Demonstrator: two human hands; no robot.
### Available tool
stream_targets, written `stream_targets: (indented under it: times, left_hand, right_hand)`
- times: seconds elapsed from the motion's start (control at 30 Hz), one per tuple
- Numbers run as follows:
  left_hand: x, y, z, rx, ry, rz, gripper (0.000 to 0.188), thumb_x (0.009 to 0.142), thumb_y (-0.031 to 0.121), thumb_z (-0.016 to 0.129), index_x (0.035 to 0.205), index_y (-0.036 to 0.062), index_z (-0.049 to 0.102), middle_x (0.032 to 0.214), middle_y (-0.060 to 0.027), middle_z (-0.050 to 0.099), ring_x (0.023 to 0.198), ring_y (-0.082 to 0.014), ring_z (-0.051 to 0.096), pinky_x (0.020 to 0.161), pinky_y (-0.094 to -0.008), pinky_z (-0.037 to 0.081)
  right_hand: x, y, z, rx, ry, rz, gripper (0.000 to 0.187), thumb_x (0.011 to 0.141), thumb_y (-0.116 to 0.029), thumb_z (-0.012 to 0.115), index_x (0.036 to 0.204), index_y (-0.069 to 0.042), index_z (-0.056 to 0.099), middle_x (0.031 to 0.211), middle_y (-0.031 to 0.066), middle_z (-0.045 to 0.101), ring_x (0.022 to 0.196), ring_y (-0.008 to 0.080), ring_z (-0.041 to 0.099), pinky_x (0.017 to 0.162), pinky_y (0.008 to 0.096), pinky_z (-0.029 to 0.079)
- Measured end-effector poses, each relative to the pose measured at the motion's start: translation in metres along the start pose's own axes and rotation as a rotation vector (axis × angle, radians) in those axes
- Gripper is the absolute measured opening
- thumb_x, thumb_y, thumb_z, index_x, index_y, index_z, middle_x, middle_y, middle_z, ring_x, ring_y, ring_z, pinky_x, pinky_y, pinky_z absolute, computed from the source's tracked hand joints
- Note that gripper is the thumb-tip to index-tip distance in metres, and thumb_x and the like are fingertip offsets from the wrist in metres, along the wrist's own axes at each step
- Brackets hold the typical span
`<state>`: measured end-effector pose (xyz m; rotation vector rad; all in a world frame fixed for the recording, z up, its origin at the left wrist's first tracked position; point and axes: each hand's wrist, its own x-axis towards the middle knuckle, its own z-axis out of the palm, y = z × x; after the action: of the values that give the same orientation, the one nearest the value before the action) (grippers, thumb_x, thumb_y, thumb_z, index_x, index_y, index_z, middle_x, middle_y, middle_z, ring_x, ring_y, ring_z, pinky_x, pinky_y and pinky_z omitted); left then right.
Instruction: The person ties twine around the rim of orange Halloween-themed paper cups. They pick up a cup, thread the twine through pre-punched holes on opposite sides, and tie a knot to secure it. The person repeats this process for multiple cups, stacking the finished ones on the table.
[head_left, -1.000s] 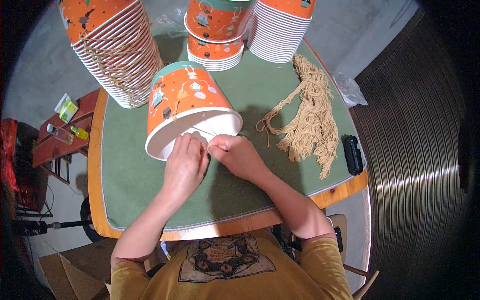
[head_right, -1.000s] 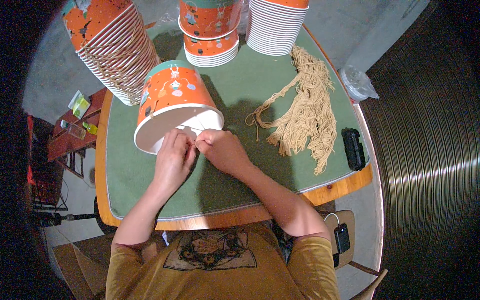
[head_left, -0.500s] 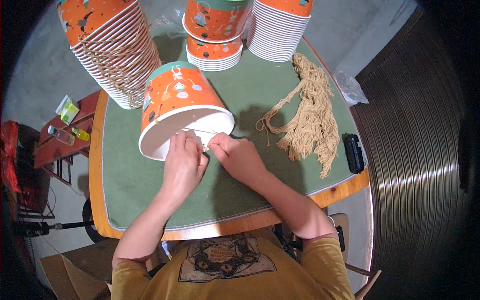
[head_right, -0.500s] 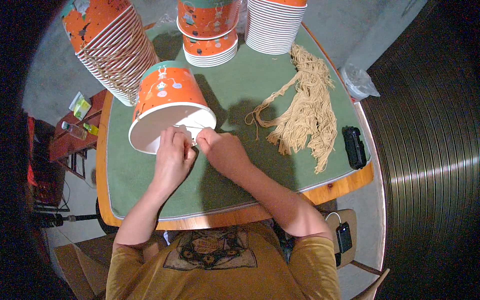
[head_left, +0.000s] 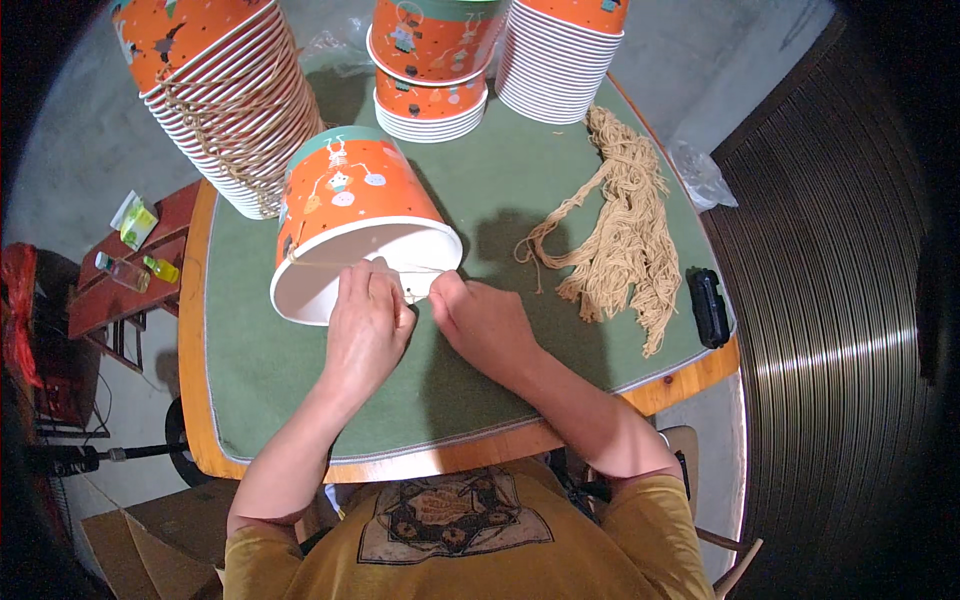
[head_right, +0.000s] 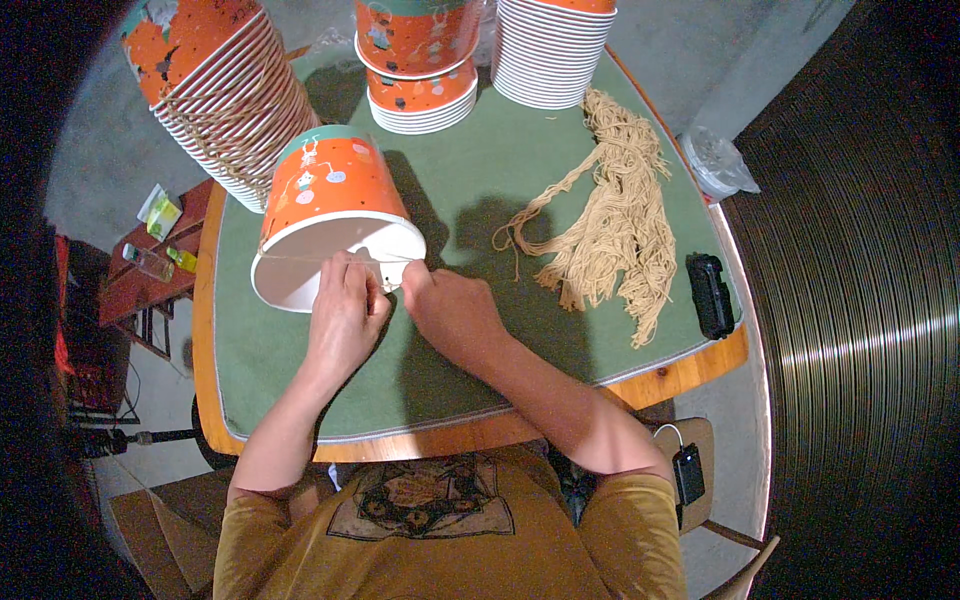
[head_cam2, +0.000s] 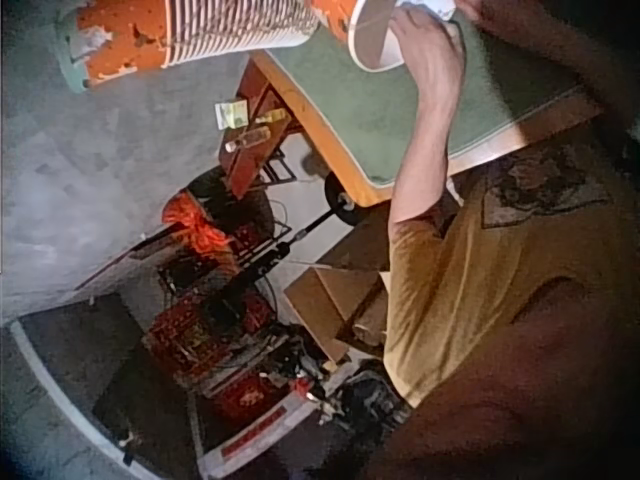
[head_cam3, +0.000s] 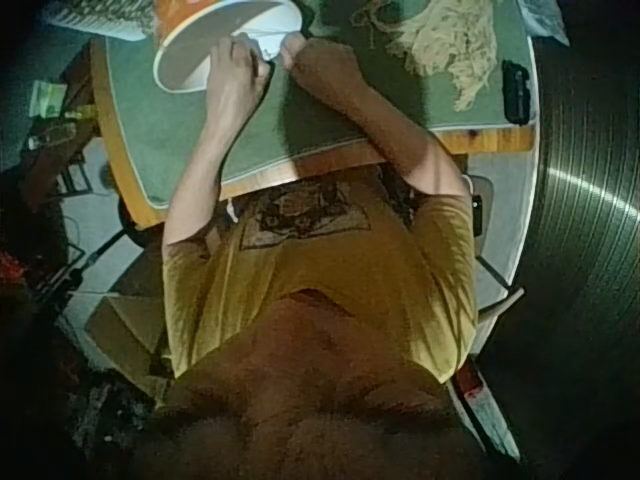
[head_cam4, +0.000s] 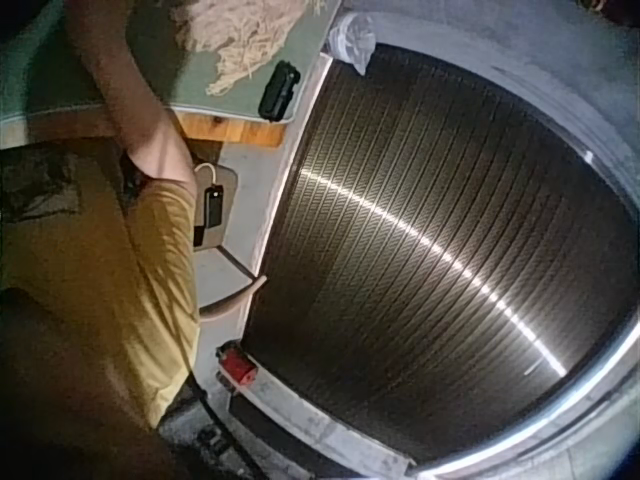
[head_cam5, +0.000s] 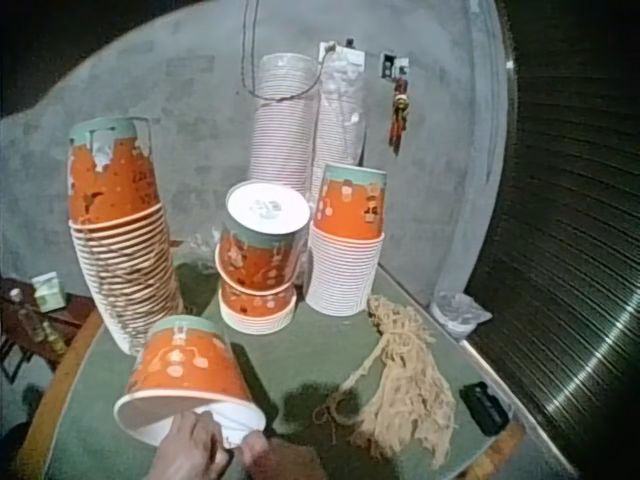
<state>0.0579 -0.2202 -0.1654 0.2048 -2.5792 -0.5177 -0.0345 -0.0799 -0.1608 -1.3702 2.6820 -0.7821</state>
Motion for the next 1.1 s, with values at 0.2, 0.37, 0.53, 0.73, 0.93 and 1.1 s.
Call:
stream_targets:
  times: [0.2,0.37,0.53,0.73,0.93,1.1]
  left_hand:
    - [0.0,-0.001,-0.004,-0.086,-0.039,-0.029,0.017,0.071,-0.004,0.06,0.083,-0.0022,0.048,0.094,-0.0199,0.048,0.092,-0.0381,0.048,0.082,-0.0458,0.042]
    - [0.0,-0.01,-0.009,-0.165,-0.085,-0.057,0.018,0.072,-0.004,0.058,0.086,-0.0023,0.048,0.1,-0.0219,0.047,0.098,-0.0403,0.048,0.087,-0.046,0.042]
    - [0.0,-0.003,-0.009,-0.136,0.002,0.002,0.019,0.075,-0.002,0.059,0.091,-0.0013,0.049,0.102,-0.0222,0.047,0.1,-0.0409,0.047,0.087,-0.0485,0.041]
    - [-0.002,-0.01,-0.007,-0.072,-0.159,0.03,0.02,0.08,0.002,0.062,0.096,-0.0007,0.049,0.105,-0.0212,0.048,0.104,-0.0402,0.046,0.09,-0.0478,0.04]
    - [-0.004,-0.011,-0.004,-0.006,-0.117,0.069,0.026,0.081,0.008,0.063,0.103,-0.0009,0.052,0.108,-0.0218,0.048,0.101,-0.0393,0.048,0.088,-0.0477,0.042]
    - [0.002,-0.005,-0.014,0.081,0.003,0.131,0.031,0.077,0.012,0.068,0.103,0.002,0.055,0.106,-0.0149,0.055,0.1,-0.0317,0.053,0.091,-0.0438,0.042]
  right_hand:
    - [-0.004,0.002,0.003,-0.003,0.039,-0.067,0.014,0.091,-0.018,0.054,0.091,-0.004,0.052,0.069,0.0157,0.063,0.066,0.0342,0.065,0.058,0.0463,0.051]
    - [-0.005,0.005,0.006,0.001,0.024,-0.066,0.014,0.09,-0.018,0.055,0.092,-0.005,0.051,0.069,0.015,0.063,0.065,0.0339,0.065,0.056,0.0463,0.051]
    - [-0.004,0.006,0.006,0.025,0.014,-0.067,0.013,0.09,-0.018,0.056,0.092,-0.006,0.05,0.071,0.0139,0.064,0.067,0.0331,0.065,0.056,0.046,0.05]
    - [-0.005,0.006,0.003,0.054,0.017,-0.065,0.013,0.089,-0.017,0.057,0.091,-0.007,0.05,0.072,0.0128,0.063,0.068,0.0326,0.065,0.057,0.0456,0.05]
    - [-0.006,0.01,0.007,0.086,-0.006,-0.072,0.011,0.09,-0.017,0.057,0.091,-0.008,0.05,0.074,0.0123,0.062,0.069,0.0327,0.064,0.058,0.0449,0.049]
    - [-0.001,0.006,-0.005,0.271,0.03,-0.144,0.015,0.092,-0.021,0.053,0.09,-0.007,0.052,0.074,0.0167,0.064,0.069,0.0359,0.065,0.059,0.0473,0.051]
